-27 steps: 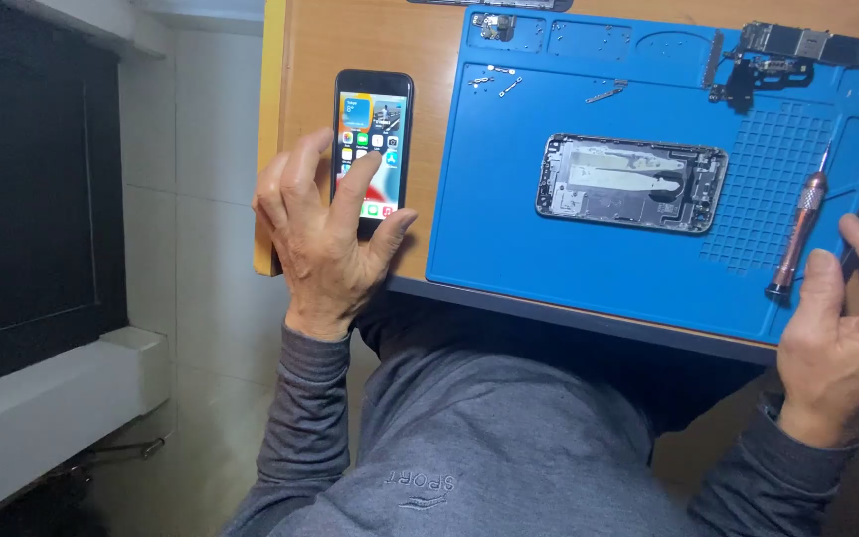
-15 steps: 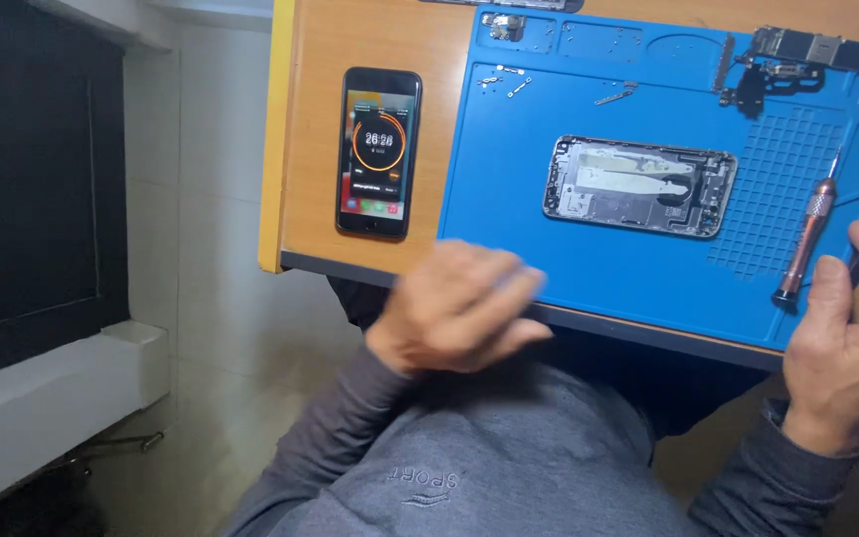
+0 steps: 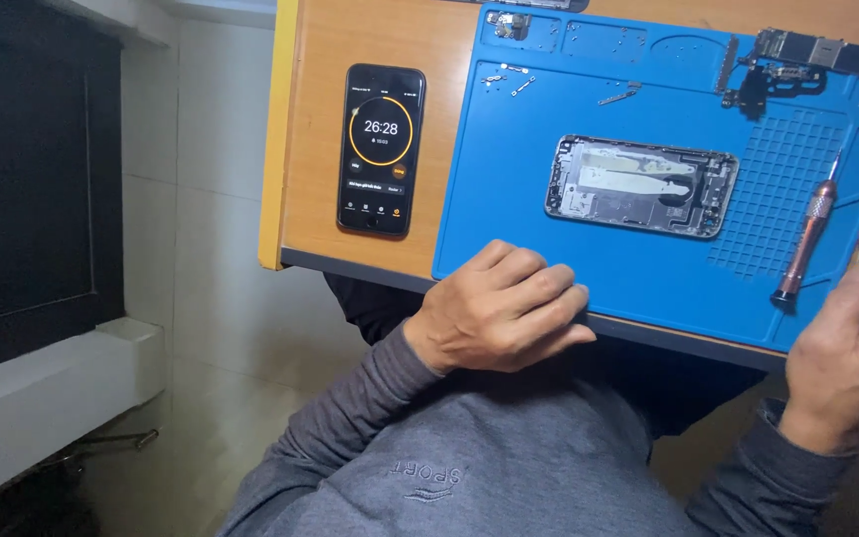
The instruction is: Cleaning adhesive residue and organizing internal components of a mobile phone chassis using tweezers, a spudger, and a screwdriver.
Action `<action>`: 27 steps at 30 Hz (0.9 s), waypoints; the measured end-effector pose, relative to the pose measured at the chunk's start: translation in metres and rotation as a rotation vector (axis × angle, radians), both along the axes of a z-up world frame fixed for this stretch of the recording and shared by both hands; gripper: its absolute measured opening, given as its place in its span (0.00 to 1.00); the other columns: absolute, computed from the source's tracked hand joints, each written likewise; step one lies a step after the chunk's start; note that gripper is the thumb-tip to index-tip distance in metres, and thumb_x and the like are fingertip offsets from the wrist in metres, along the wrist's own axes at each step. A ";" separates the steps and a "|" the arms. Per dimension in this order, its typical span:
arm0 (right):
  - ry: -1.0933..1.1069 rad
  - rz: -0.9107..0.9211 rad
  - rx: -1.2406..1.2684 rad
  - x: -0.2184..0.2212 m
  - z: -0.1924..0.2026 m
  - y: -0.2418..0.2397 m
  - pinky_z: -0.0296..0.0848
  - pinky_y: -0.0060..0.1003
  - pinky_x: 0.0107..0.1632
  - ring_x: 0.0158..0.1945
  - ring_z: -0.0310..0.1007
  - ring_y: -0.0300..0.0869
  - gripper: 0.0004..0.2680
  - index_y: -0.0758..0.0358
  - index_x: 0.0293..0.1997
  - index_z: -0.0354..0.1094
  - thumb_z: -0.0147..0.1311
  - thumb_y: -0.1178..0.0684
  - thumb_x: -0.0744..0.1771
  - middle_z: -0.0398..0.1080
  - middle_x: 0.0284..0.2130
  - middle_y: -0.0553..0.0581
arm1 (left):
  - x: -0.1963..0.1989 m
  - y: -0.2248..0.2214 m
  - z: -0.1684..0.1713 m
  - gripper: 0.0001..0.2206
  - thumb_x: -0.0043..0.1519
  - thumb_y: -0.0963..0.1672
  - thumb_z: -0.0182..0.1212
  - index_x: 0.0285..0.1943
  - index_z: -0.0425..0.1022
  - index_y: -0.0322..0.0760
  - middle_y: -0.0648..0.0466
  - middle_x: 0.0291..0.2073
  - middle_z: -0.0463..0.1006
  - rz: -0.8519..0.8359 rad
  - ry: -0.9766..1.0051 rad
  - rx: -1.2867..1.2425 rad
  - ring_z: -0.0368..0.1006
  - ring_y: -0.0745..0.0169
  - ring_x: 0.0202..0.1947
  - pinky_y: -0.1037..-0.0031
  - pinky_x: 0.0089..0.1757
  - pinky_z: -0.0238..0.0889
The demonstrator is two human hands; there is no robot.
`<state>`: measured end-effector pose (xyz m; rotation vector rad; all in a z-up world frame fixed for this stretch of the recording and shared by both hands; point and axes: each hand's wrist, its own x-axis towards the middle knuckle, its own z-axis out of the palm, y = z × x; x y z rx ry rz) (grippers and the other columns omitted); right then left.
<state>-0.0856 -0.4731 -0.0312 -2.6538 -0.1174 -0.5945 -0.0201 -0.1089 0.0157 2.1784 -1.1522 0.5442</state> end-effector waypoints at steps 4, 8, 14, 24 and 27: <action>0.007 -0.035 0.008 0.003 0.004 0.001 0.82 0.61 0.71 0.67 0.83 0.75 0.11 0.97 0.79 0.76 0.49 0.74 0.87 0.80 0.67 0.90 | 0.009 0.000 0.004 0.11 0.81 0.46 0.58 0.53 0.76 0.32 0.45 0.48 0.78 -0.020 0.091 -0.020 0.69 0.52 0.38 0.63 0.38 0.59; 0.007 0.020 -0.006 0.005 0.011 0.001 0.79 0.60 0.60 0.54 0.77 0.68 0.09 0.98 0.77 0.80 0.54 0.77 0.87 0.75 0.63 0.85 | 0.030 0.003 -0.006 0.21 0.81 0.53 0.63 0.75 0.72 0.38 0.42 0.68 0.74 0.228 0.135 0.176 0.73 0.42 0.59 0.55 0.52 0.70; -0.055 0.037 0.032 0.009 0.012 0.003 0.80 0.63 0.67 0.63 0.79 0.74 0.09 1.01 0.74 0.78 0.52 0.79 0.85 0.74 0.62 0.88 | 0.050 0.003 -0.004 0.36 0.79 0.63 0.53 0.87 0.62 0.39 0.46 0.77 0.70 0.297 0.227 0.334 0.69 0.45 0.66 0.55 0.61 0.65; -0.139 -0.046 -0.023 0.027 0.056 0.033 0.69 0.61 0.67 0.59 0.74 0.68 0.08 0.84 0.60 0.86 0.62 0.73 0.75 0.72 0.55 0.76 | 0.067 0.000 -0.009 0.36 0.77 0.62 0.57 0.80 0.73 0.33 0.42 0.70 0.76 0.249 0.116 0.339 0.69 0.42 0.57 0.52 0.51 0.64; -0.129 -0.056 0.022 0.028 0.058 0.034 0.73 0.59 0.63 0.61 0.70 0.65 0.08 0.84 0.61 0.84 0.62 0.72 0.76 0.70 0.56 0.74 | 0.069 -0.003 -0.003 0.34 0.79 0.61 0.47 0.79 0.74 0.34 0.43 0.67 0.76 0.249 0.159 0.289 0.68 0.42 0.55 0.53 0.51 0.63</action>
